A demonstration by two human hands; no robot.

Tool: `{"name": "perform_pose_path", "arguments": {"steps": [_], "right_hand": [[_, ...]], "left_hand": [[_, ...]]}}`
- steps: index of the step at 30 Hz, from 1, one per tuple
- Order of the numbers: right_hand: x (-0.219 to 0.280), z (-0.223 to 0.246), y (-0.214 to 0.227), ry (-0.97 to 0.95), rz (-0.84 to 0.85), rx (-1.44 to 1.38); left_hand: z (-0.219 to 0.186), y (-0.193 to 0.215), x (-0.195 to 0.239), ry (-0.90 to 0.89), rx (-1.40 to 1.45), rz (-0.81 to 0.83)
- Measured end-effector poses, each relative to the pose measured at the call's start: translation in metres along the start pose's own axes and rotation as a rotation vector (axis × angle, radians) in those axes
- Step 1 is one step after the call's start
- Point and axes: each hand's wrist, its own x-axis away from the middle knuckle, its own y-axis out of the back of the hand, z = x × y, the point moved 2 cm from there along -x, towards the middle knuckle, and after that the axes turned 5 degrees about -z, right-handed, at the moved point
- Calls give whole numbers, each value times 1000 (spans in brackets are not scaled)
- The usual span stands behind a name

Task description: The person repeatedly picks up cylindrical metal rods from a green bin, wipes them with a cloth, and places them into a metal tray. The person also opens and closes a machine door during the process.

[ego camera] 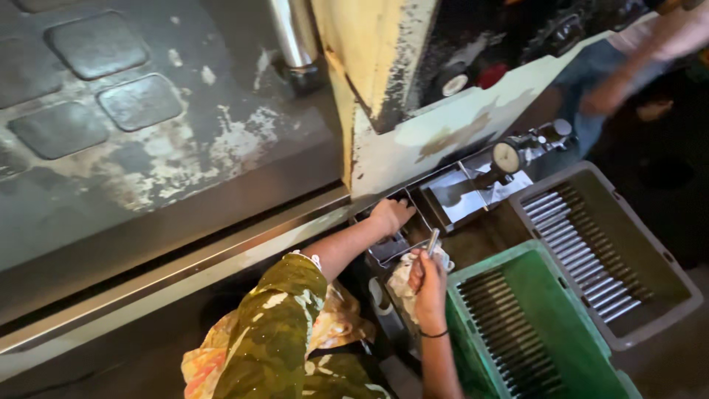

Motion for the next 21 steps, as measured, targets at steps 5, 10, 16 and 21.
{"name": "perform_pose_path", "arguments": {"steps": [5, 10, 16, 21], "right_hand": [[17, -15, 15, -77, 9, -37], [31, -23, 24, -163, -1, -14], [37, -25, 25, -169, 0, 24], [42, -20, 16, -101, 42, 56]], "left_hand": [[5, -5, -8, -67, -24, 33], [5, -6, -10, -49, 2, 26], [8, -3, 9, -84, 65, -159], [12, 27, 37, -84, 238, -269]]}}
